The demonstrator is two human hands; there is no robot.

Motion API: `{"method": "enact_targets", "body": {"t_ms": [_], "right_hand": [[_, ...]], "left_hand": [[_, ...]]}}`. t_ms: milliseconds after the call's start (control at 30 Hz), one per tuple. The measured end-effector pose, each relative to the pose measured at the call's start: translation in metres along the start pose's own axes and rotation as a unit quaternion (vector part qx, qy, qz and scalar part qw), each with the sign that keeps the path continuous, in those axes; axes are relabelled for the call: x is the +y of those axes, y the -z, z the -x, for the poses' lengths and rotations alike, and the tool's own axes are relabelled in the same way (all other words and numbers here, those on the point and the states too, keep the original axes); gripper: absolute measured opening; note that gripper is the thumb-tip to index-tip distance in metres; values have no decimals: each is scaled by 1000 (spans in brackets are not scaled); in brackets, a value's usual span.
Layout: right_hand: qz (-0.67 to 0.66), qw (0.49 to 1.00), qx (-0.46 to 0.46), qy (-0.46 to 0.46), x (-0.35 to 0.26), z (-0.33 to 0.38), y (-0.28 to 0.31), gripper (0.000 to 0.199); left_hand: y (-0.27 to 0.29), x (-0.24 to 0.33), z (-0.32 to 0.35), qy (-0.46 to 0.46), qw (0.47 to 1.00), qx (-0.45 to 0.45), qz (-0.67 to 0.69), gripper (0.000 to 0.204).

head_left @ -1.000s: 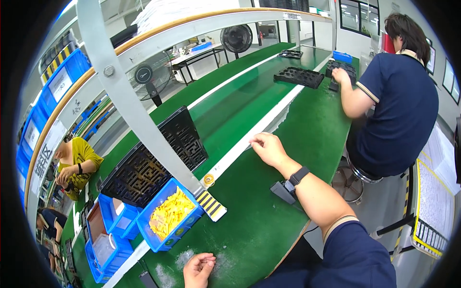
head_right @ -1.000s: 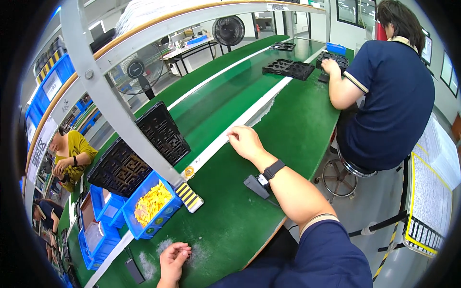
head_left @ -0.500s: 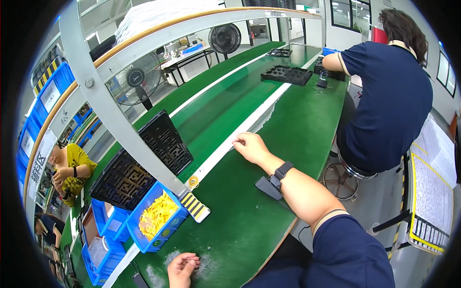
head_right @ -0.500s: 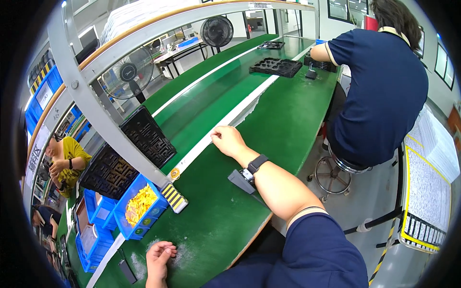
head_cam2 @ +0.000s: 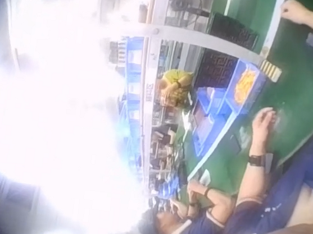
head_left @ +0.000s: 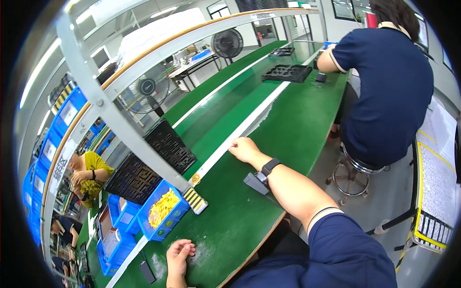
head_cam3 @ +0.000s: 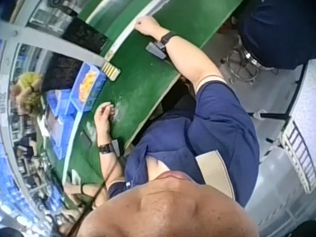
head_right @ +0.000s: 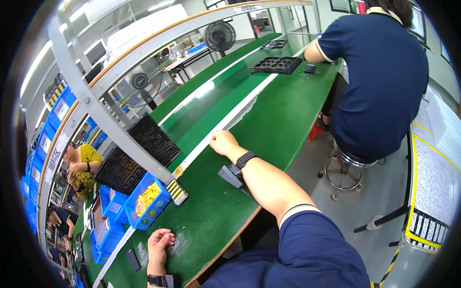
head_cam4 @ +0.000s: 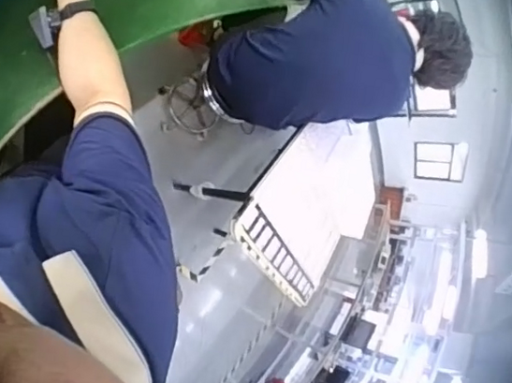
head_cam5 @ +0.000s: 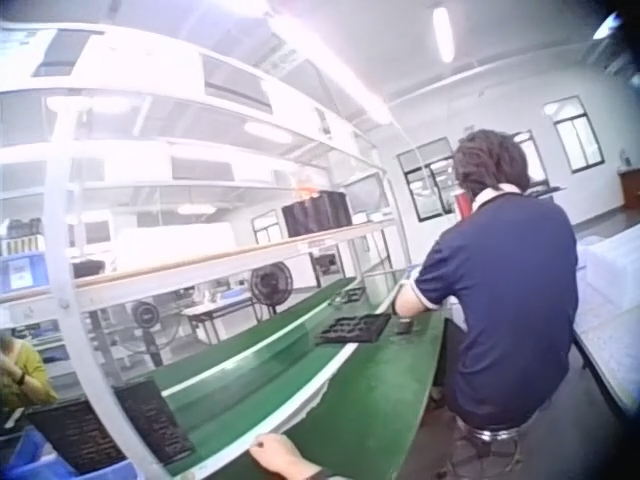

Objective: Applying yellow adhesive tape to black electronic components.

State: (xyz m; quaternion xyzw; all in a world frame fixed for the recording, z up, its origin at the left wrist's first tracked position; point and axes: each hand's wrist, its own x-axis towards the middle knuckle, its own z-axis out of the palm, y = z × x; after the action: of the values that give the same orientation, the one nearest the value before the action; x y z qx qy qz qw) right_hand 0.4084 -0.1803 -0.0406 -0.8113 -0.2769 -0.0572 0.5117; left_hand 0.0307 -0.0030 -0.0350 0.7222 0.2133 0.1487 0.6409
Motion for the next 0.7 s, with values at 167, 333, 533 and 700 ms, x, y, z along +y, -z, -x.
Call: {"method": "enact_targets", "body": {"t_ms": [167, 333, 533, 700], "right_hand": [[43, 999, -15, 10, -2, 2, -1, 21], [19, 999, -40, 7, 13, 0, -3, 16], [-29, 996, -75, -26, 14, 0, -4, 15], [1, 997, -80, 8, 10, -5, -6, 14]], "left_hand": [[1, 3, 4, -6, 1000, -22, -2, 16], [2, 3, 5, 4, 999, -40, -10, 17], [3, 2, 4, 0, 998, -56, -21, 18], [5, 7, 11, -11, 997, -60, -37, 18]]}}
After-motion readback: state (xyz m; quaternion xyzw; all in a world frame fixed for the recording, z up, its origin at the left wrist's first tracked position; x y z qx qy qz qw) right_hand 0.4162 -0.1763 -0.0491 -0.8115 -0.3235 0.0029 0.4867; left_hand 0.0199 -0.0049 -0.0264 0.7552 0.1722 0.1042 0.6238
